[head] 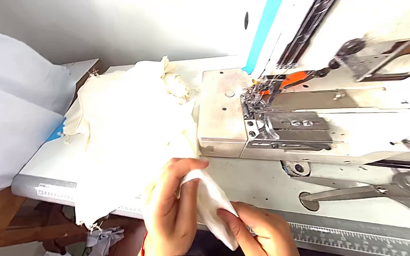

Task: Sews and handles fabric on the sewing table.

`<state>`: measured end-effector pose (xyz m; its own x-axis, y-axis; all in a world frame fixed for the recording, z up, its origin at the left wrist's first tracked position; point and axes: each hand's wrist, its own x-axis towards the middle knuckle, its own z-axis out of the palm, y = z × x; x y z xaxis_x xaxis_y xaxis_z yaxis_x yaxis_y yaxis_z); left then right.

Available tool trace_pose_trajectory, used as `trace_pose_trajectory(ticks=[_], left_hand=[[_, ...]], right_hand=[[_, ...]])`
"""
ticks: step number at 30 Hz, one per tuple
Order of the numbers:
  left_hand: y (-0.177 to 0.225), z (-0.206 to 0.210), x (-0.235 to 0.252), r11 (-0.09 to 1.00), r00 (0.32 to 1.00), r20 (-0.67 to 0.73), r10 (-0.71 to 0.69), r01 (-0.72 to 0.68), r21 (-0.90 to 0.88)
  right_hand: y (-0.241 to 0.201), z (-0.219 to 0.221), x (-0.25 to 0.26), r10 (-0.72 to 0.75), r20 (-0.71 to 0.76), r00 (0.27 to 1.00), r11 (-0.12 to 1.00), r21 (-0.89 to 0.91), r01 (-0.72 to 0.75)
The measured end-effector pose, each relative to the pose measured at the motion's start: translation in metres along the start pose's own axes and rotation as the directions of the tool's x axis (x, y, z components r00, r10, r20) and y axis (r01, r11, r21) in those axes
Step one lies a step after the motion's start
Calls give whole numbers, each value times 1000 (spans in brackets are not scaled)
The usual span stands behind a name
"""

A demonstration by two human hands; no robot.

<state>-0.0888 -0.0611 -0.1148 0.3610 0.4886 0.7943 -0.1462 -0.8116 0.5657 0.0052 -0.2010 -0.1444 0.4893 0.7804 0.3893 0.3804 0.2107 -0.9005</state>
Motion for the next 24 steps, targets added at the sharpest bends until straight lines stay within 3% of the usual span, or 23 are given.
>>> trace_pose_trajectory(ticks=[3,6,9,12,14,19,22,24], left_hand=[[-1,22,47,909,972,116,205,-233,346],[-13,45,88,810,929,345,138,-306,500],[-30,70,120,845,876,477,-71,-202,496],[-45,86,152,931,794,566,-223,2,364],[-40,91,164,903,720,576,-388,171,394],[-35,95,164,906,742,551,-381,182,381],[-37,98,167,873,729,520,-445,224,433],[-38,97,168,885,736,537,-412,185,426]], right_hand=[[-4,-4,11,183,38,982,943,274,-187],[-3,-10,27,197,-27,980,921,349,-175],[4,-17,46,128,-159,979,947,313,-73],[7,-20,55,119,-242,963,953,299,-42],[9,-19,56,120,-280,953,954,300,-33],[10,-24,61,176,-300,938,960,264,-95],[7,-30,65,249,-291,924,952,249,-179],[5,-32,67,281,-291,914,947,236,-216]])
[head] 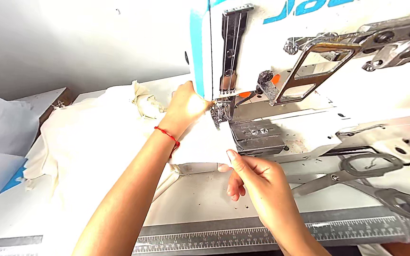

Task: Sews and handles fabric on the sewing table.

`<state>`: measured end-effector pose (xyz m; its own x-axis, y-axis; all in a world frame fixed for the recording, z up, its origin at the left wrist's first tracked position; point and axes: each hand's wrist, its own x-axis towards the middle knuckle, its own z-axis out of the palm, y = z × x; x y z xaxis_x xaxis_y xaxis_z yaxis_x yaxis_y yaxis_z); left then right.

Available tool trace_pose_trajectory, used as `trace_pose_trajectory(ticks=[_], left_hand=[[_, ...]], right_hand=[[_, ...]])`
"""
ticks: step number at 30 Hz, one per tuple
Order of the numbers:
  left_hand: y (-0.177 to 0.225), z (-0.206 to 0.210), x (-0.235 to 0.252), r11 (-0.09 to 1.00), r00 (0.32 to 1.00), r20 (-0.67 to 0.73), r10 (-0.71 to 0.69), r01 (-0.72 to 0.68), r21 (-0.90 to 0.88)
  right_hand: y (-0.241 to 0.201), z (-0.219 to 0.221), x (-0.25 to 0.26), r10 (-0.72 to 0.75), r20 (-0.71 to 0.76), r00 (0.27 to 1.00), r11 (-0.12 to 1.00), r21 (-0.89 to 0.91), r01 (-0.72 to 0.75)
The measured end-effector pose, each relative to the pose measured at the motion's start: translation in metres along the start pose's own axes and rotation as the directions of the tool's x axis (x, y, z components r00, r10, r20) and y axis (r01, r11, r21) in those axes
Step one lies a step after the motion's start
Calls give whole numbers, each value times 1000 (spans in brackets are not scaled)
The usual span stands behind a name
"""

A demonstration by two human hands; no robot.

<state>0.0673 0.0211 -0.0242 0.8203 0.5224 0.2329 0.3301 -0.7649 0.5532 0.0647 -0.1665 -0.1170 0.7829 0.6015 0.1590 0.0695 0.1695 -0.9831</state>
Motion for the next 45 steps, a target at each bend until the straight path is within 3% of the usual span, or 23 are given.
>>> trace_pose_trajectory(ticks=[3,5,7,9,13,16,21,25,28,30,32,34,36,38,41,43,45], left_hand=[[-12,-5,-19,975,965,-157,208,-192,109],[-20,-9,-66,899,833,-338,437,-392,197],[-35,16,-117,748,633,-436,639,-643,164],[-41,53,-142,649,554,-422,717,-752,115],[-29,84,-141,847,638,-558,531,-430,314],[-17,80,-123,892,651,-609,453,-326,314],[-11,80,-109,875,651,-586,483,-391,286],[-35,75,-117,763,565,-521,640,-550,340],[-56,62,-140,708,552,-447,704,-603,369],[-46,39,-153,639,530,-364,766,-688,344],[-24,9,-145,605,547,-259,796,-729,319],[-7,-10,-117,555,571,-67,818,-754,352],[-4,-16,-86,457,531,135,837,-812,364],[-7,-16,-67,391,479,236,845,-856,337],[-8,-27,-57,373,433,248,867,-892,254],[-6,-41,-56,384,429,215,877,-896,222],[-1,-53,-55,379,439,221,871,-886,267]], right_hand=[[-3,-4,3,23,37,999,999,21,-24],[-8,-9,4,49,104,993,994,93,-58],[-15,-14,5,67,171,983,984,152,-94],[-21,-14,5,57,216,975,974,201,-102],[-27,-6,7,18,226,974,969,237,-73],[-30,-3,10,14,210,978,971,232,-64],[-33,-8,11,26,183,983,975,210,-65],[-23,-12,4,26,232,972,982,175,-68],[-9,-13,3,68,261,963,987,121,-103],[-4,-19,7,72,262,962,995,50,-88],[-2,-26,7,23,270,962,999,-51,-10],[-4,-38,4,-172,242,955,953,-203,223],[-14,-51,12,-435,194,879,787,-392,476],[-25,-60,29,-591,251,766,547,-574,610],[-33,-59,53,-576,491,654,344,-580,738],[-34,-55,61,-537,593,600,334,-504,797],[-36,-50,65,-504,638,582,404,-421,812]])
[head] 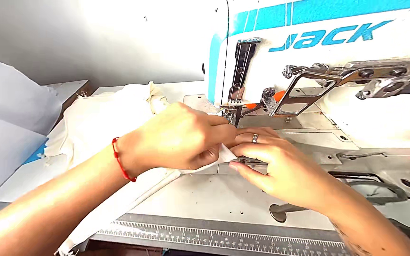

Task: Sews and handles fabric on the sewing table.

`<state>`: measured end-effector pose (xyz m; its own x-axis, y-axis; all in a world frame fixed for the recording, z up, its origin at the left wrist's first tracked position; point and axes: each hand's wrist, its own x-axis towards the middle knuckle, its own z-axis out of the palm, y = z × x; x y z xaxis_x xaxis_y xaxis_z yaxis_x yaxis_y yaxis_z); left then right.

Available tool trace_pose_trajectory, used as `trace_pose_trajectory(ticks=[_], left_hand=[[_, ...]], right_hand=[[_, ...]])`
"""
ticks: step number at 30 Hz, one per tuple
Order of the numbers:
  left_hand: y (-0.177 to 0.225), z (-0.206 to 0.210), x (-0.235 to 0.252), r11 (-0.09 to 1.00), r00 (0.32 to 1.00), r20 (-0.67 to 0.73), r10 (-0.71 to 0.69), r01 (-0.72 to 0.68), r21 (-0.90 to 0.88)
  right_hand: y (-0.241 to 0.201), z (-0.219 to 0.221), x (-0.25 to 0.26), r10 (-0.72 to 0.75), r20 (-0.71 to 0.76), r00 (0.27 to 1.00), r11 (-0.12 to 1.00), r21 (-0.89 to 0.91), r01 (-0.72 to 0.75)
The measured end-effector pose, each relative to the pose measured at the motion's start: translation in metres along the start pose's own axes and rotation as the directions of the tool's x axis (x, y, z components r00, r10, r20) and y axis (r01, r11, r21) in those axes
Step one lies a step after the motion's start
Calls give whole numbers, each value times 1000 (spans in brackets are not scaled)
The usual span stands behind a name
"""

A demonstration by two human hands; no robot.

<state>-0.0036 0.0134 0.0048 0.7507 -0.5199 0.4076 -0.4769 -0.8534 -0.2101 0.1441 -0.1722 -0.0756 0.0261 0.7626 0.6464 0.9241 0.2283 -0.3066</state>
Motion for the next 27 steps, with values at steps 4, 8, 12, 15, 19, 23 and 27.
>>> trace_pose_trajectory(ticks=[4,8,12,15,19,23,27], left_hand=[[-5,-11,4,992,981,193,-30,6,123],[4,-20,13,1000,990,143,14,-13,-9],[-11,1,2,999,975,218,-43,40,17],[-16,1,0,998,981,185,-60,54,38],[-1,-9,7,999,991,134,-21,17,29],[3,-1,5,1000,990,138,15,-16,6],[-8,-1,1,996,986,165,-30,16,84]], right_hand=[[-3,2,6,78,67,995,971,220,-91],[-21,11,-5,146,-14,989,939,316,-134],[-29,27,-22,177,-71,982,915,380,-137],[-26,33,-25,192,-102,976,909,392,-138],[-27,34,-23,206,-127,970,905,401,-139],[-27,37,-24,197,-130,972,895,428,-124],[-27,39,-24,192,-137,972,897,426,-117]])
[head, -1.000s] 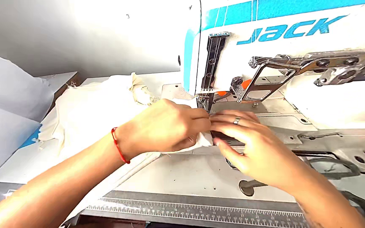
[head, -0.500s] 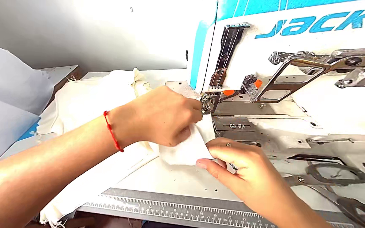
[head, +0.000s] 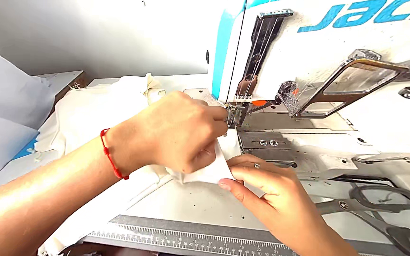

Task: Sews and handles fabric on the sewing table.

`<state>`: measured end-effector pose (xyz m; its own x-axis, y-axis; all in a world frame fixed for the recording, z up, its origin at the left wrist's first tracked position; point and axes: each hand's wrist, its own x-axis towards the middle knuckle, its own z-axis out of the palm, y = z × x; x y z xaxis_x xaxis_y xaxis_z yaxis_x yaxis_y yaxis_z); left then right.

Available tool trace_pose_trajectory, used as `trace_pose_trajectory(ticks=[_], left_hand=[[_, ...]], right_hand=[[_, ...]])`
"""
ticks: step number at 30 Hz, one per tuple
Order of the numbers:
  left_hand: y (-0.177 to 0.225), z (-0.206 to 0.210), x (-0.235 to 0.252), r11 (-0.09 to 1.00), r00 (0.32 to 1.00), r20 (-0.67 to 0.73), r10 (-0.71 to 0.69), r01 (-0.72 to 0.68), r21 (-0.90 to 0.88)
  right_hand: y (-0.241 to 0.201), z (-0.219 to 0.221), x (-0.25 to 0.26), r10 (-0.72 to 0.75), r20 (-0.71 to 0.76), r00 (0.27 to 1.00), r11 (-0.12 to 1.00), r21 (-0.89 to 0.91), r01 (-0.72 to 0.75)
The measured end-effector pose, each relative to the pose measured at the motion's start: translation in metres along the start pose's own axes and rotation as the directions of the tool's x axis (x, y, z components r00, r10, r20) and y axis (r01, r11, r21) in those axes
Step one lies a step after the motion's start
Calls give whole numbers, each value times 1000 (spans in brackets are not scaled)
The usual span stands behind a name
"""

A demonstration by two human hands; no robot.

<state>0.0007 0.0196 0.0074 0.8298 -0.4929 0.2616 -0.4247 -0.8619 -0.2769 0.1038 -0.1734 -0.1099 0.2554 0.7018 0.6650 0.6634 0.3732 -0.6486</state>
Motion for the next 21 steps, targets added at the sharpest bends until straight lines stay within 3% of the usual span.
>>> trace_pose_trajectory(ticks=[3,21], left_hand=[[12,-4,3,998,998,-60,22,-25,-56],[18,-2,5,999,997,-69,42,-44,-25]], right_hand=[[1,0,-1,-8,-3,1000,1000,29,8],[1,-1,-2,-2,-3,1000,999,51,2]])
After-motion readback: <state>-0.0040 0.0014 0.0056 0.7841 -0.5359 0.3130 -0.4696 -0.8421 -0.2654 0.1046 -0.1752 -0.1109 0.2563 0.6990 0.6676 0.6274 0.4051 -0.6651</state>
